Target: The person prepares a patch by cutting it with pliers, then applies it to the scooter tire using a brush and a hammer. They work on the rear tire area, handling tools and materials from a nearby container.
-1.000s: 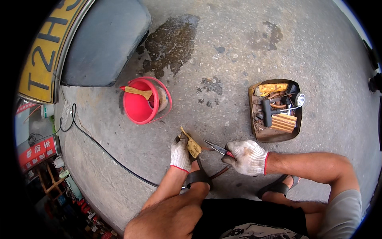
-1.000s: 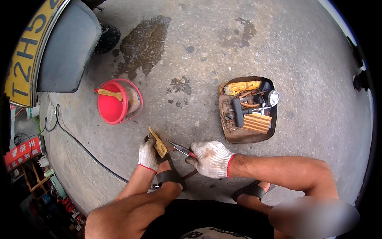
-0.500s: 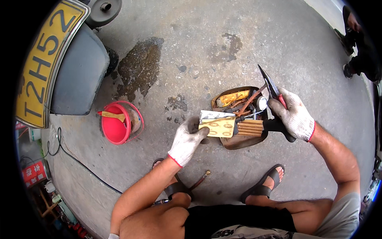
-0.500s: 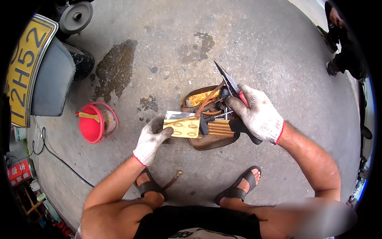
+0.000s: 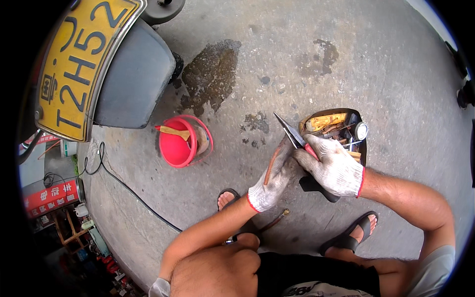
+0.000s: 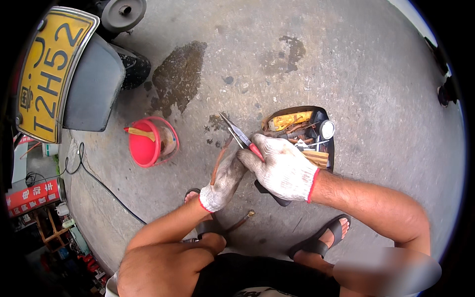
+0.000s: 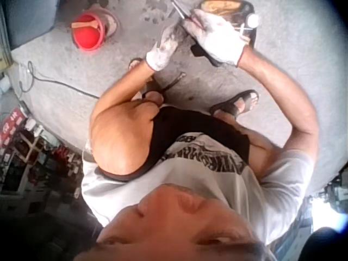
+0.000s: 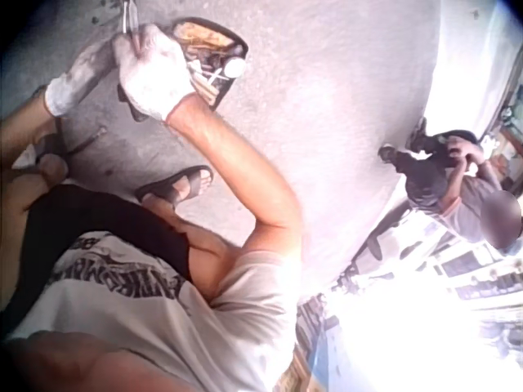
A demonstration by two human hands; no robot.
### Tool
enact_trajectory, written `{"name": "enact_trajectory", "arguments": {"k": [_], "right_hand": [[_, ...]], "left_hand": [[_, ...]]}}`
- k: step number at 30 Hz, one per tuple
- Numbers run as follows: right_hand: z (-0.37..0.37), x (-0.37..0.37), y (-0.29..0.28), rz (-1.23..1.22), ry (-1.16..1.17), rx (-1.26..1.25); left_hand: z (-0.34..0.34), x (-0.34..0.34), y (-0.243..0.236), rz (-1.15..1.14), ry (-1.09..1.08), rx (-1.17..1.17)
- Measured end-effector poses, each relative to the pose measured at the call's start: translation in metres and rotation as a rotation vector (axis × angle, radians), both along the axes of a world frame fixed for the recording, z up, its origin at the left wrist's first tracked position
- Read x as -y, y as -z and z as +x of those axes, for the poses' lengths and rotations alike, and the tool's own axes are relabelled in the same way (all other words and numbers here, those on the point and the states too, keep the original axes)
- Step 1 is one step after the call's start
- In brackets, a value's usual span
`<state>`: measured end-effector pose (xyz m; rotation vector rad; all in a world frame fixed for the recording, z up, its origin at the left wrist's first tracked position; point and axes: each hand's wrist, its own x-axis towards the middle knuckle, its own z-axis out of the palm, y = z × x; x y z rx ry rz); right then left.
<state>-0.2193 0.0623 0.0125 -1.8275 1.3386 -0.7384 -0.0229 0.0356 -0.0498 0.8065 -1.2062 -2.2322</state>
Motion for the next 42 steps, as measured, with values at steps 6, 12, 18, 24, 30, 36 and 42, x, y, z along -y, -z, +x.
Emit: {"name": "enact_trajectory", "arguments": {"k": [6, 12, 18, 24, 30, 36, 42], "right_hand": [[0.064, 0.029, 0.02, 0.052, -0.052, -0.091], [0.109, 0.046, 0.055, 0.012, -0.102, -0.089], [0.144, 0.051, 0.042, 0.431, 0.058, 0.243], [0.166, 0.045, 0.072, 0.49, 0.203, 0.424], [0.169, 0.04, 0.049, 0.637, 0.166, 0.549], [0.157, 0.038, 0.034, 0.752, 0.133, 0.617], [0.142, 0.038, 0.024, 0.829, 0.106, 0.698]], "left_hand": [[0.049, 0.008, -0.015, 0.196, -0.301, 0.056], [0.097, 0.027, -0.019, -0.101, -0.327, 0.53], [0.114, 0.022, -0.008, 0.047, -0.673, 0.398], [0.113, 0.027, -0.005, 0.137, -0.739, 0.377], [0.136, 0.029, -0.017, 0.173, -0.566, 0.408], [0.142, 0.036, -0.038, -0.018, -0.359, 0.617], [0.135, 0.046, -0.058, 0.13, -0.219, 0.503]]}}
